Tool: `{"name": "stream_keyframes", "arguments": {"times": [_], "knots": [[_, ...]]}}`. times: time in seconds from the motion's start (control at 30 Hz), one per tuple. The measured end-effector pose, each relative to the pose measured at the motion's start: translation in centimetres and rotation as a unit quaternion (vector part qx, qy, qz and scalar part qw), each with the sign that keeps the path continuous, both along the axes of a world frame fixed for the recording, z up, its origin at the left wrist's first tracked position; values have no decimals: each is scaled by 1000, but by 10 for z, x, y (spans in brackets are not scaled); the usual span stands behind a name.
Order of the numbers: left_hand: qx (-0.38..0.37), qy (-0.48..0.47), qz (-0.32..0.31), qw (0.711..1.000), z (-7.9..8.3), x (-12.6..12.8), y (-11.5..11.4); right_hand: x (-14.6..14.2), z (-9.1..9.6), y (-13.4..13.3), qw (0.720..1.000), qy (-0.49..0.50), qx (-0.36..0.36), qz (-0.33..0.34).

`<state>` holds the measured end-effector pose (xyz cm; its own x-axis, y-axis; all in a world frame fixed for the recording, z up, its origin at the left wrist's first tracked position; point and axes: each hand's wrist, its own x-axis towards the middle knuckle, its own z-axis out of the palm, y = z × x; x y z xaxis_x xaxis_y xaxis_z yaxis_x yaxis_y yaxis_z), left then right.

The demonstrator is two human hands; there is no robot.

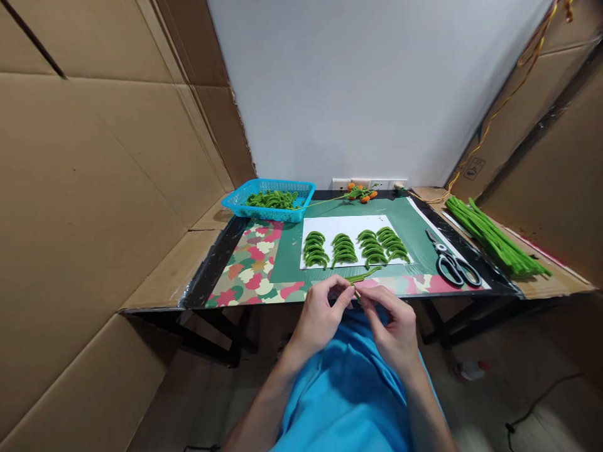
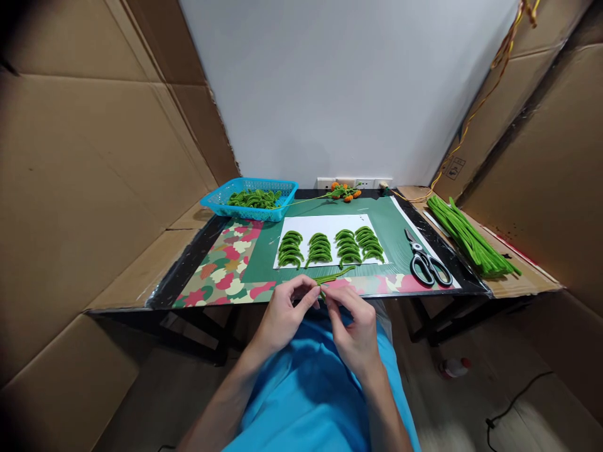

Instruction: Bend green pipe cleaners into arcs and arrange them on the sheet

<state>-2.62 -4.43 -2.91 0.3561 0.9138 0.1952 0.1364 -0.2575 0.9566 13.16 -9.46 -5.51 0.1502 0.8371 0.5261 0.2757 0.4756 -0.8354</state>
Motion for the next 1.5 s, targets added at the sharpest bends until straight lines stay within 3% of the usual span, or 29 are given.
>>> {"name": "stream_keyframes", "arguments": {"times": [0.5,0.9,1.5], "knots": [[-33,-43,-29,998,2,-2,4,-2,-7,0,994,98,-45,10],[-45,-60,-35,997,2,-2,5,3,-14,5,992,-67,89,-56],[-16,-18,-45,999,0,-2,5,2,-5,3,986,-112,119,-40]]}}
